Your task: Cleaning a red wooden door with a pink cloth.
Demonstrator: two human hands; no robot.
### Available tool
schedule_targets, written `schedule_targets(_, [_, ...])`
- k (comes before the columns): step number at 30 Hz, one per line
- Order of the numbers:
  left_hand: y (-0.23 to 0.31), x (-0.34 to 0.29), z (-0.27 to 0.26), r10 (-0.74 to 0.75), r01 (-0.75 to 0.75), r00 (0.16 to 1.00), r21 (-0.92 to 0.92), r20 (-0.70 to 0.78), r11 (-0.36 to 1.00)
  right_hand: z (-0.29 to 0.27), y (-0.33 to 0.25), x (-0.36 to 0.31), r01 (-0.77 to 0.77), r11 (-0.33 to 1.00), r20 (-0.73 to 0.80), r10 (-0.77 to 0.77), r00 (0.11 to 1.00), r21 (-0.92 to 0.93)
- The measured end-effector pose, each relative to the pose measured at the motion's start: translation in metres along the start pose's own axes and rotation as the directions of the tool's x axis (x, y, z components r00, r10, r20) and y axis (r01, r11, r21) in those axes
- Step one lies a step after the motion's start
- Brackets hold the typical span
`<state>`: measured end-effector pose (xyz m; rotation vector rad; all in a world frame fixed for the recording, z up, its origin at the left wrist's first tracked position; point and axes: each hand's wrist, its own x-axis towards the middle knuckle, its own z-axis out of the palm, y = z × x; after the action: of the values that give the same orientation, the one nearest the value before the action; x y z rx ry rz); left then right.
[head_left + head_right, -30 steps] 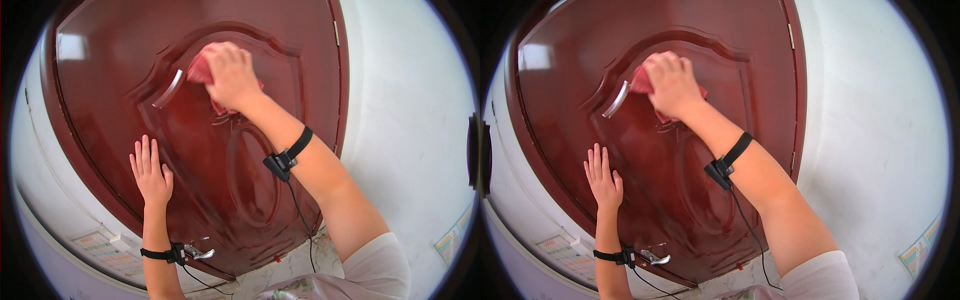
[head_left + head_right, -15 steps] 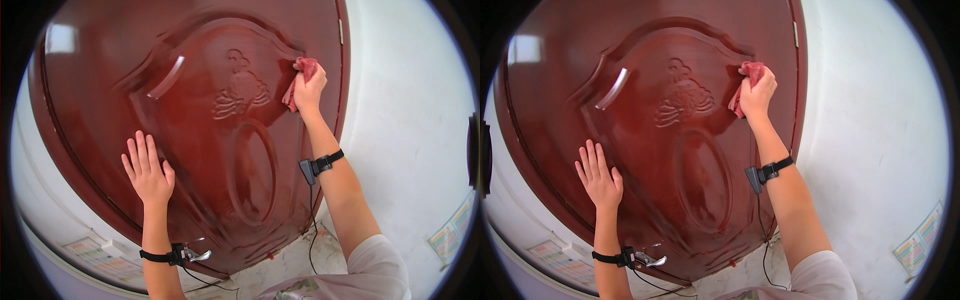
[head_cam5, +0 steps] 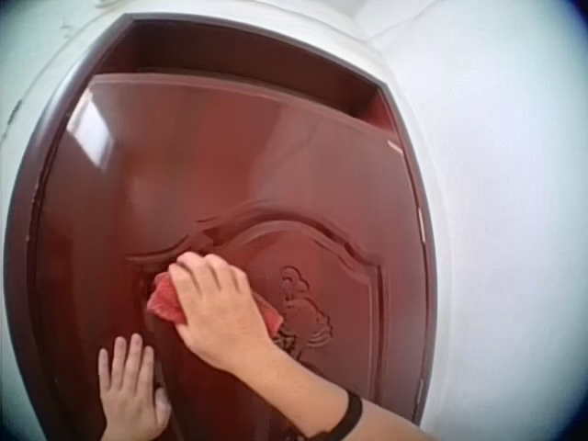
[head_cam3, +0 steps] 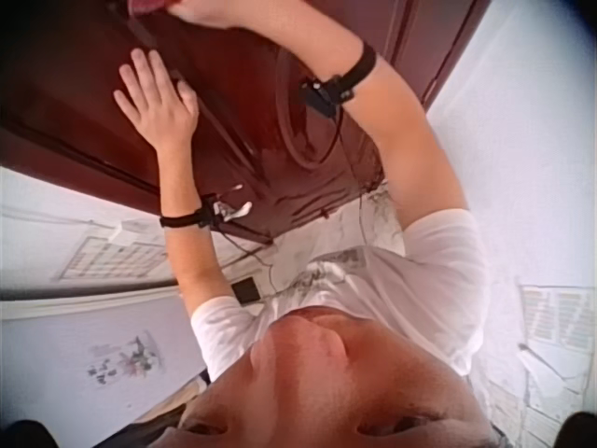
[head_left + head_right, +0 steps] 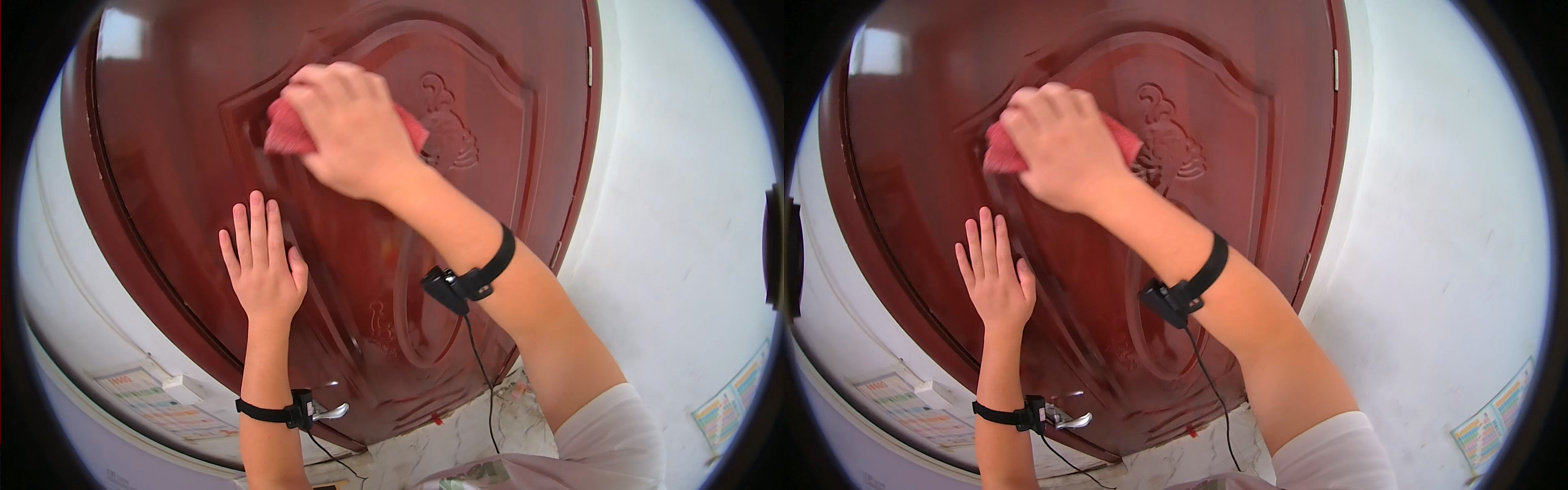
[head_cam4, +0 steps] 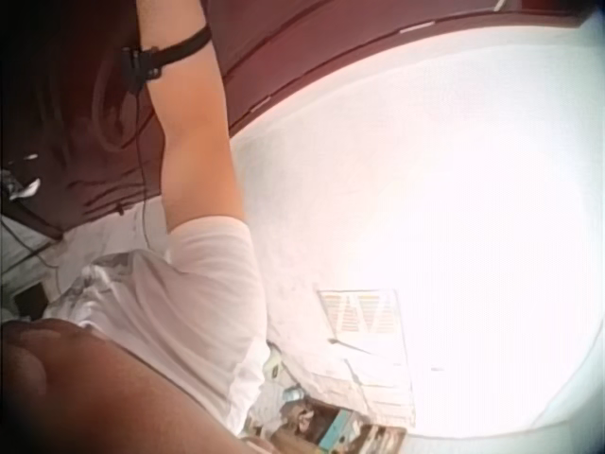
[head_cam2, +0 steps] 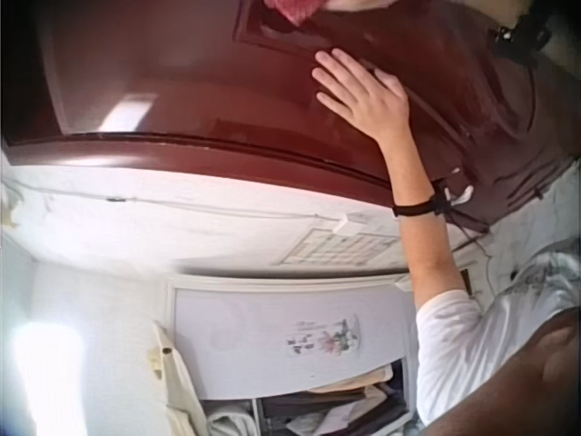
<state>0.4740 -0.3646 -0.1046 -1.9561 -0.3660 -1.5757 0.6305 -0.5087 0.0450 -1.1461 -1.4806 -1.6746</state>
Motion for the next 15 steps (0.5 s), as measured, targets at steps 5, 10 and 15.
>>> schedule_targets(5, [0.004,0.003,0.001,0.021,-0.021,1.0,-0.006,0.008,1.0,0.001,0.014,-0.007,0.109,0.985,-0.018,-0.108,0.994,0.133])
schedule_targets(10, [0.002,-0.002,0.004,0.01,-0.01,1.0,0.014,0.016,1.0,-0.026,0.073,-0.005,0.032,0.999,-0.015,-0.033,0.999,-0.042])
schedule_targets(15, [0.002,0.002,0.0,0.032,-0.032,0.999,0.04,-0.001,0.999,-0.073,0.166,-0.045,-0.288,0.948,-0.196,0.259,0.946,-0.134])
